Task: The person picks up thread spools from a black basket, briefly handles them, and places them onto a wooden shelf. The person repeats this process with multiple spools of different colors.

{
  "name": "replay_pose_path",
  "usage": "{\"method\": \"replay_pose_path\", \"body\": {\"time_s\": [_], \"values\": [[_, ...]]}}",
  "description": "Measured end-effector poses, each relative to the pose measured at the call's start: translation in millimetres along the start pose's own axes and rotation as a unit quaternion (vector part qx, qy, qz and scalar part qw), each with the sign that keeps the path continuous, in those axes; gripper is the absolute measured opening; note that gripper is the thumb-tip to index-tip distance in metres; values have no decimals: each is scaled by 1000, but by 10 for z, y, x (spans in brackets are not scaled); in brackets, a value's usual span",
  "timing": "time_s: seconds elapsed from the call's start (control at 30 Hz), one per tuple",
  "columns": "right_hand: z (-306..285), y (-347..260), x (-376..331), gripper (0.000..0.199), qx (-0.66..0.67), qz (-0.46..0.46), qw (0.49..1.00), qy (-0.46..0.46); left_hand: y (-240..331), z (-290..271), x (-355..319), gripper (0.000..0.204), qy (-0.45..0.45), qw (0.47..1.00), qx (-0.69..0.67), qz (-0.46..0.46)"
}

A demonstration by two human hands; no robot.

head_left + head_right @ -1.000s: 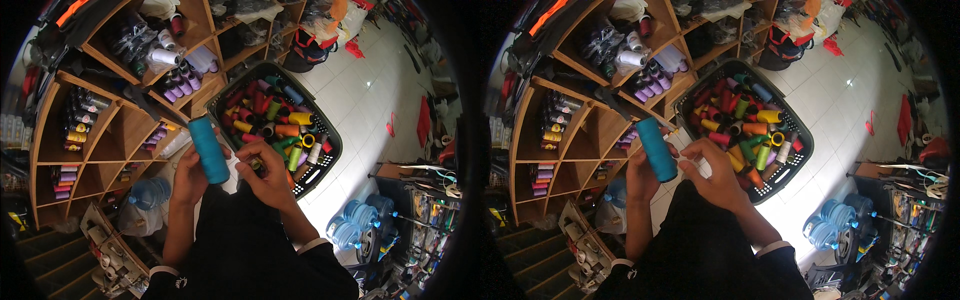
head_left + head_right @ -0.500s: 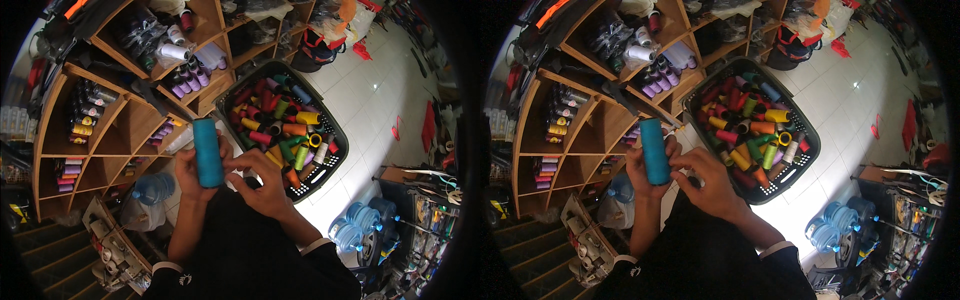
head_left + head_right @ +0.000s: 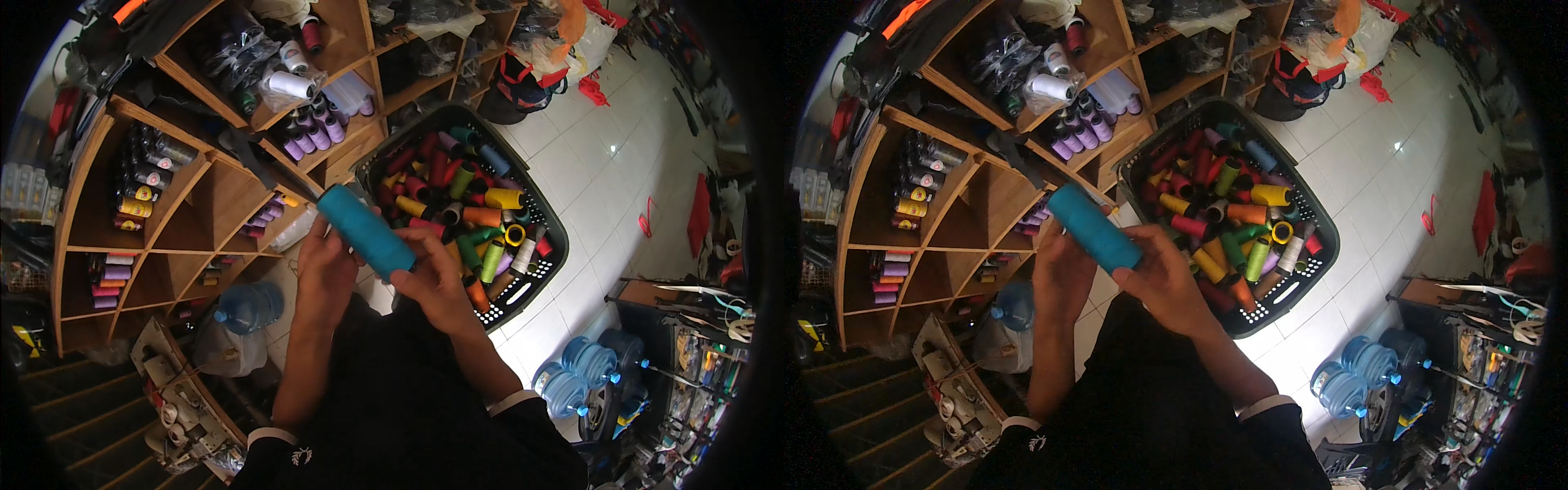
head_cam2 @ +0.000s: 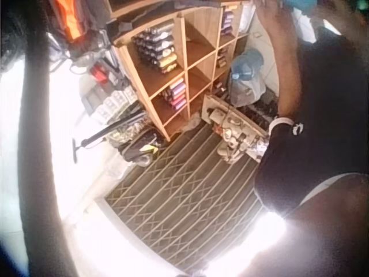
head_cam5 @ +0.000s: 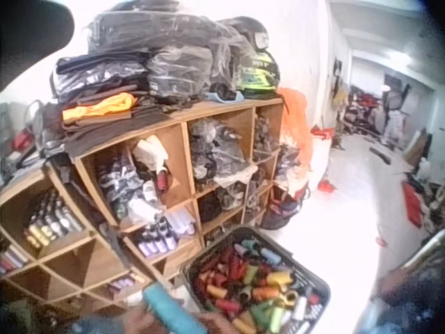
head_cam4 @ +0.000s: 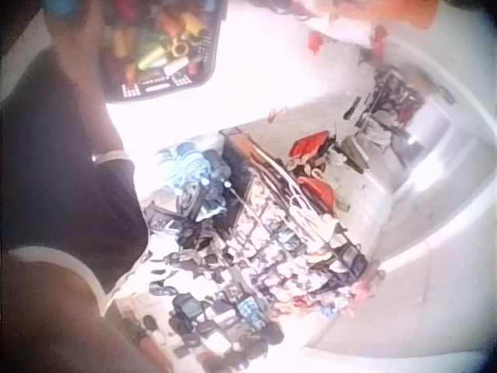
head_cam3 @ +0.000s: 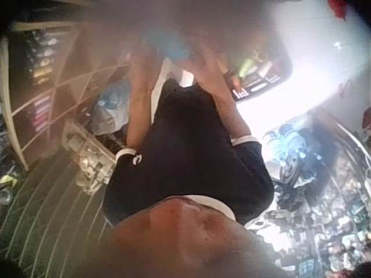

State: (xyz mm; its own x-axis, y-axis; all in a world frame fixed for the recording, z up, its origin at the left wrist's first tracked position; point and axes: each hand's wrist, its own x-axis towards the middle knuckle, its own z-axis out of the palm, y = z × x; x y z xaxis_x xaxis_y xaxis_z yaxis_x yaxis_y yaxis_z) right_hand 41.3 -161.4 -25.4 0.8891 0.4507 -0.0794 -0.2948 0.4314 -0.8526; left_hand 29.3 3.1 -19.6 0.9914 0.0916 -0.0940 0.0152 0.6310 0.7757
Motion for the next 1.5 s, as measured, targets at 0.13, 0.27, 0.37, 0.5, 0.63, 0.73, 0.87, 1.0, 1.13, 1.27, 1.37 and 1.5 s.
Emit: {"method": "replay_pose_path", "body": {"time_s": [0.13, 0.27, 0.37, 0.5, 0.63, 0.73, 0.87, 1.0, 1.13, 1.27, 1.37, 1.5], "values": [[-40, 9, -4, 54, 28, 57, 998, -30, 46, -66, 4, 62, -25, 998, 56, -25], [3, 44, -18, 55, -230, -106, 967, 30, 2, -81, -35, 54, 79, 993, 89, 24], [66, -85, -1, 54, -345, -177, 922, 17, 30, -27, -46, 53, 98, 979, 165, 64], [113, -85, 37, 49, -366, -187, 912, 12, 70, 44, -38, 46, 100, 978, 175, 60], [100, 5, 56, 44, -272, -148, 950, 49, 140, 83, -22, 43, 93, 981, 165, 38], [69, 7, 55, 45, -230, -86, 968, 42, 153, 31, -14, 40, 61, 979, 193, 39], [32, 68, 87, 43, -101, 1, 995, 23, 184, 29, -11, 40, 42, 982, 182, 29], [23, -25, 101, 38, -41, 94, 995, 4, 191, -73, -13, 48, 8, 982, 184, 37], [-14, -68, 144, 33, -36, 128, 991, -18, 187, -127, -5, 53, -34, 993, 110, 19], [1, -16, 161, 33, -16, 91, 996, 3, 127, -229, -37, 56, -6, 997, 80, 12], [83, 63, 147, 33, -123, -59, 990, 46, 85, -302, -51, 59, -17, 981, 190, 47], [79, 89, 133, 39, -280, -187, 940, 56, 78, -257, -72, 60, -14, 985, 167, 47]]}}
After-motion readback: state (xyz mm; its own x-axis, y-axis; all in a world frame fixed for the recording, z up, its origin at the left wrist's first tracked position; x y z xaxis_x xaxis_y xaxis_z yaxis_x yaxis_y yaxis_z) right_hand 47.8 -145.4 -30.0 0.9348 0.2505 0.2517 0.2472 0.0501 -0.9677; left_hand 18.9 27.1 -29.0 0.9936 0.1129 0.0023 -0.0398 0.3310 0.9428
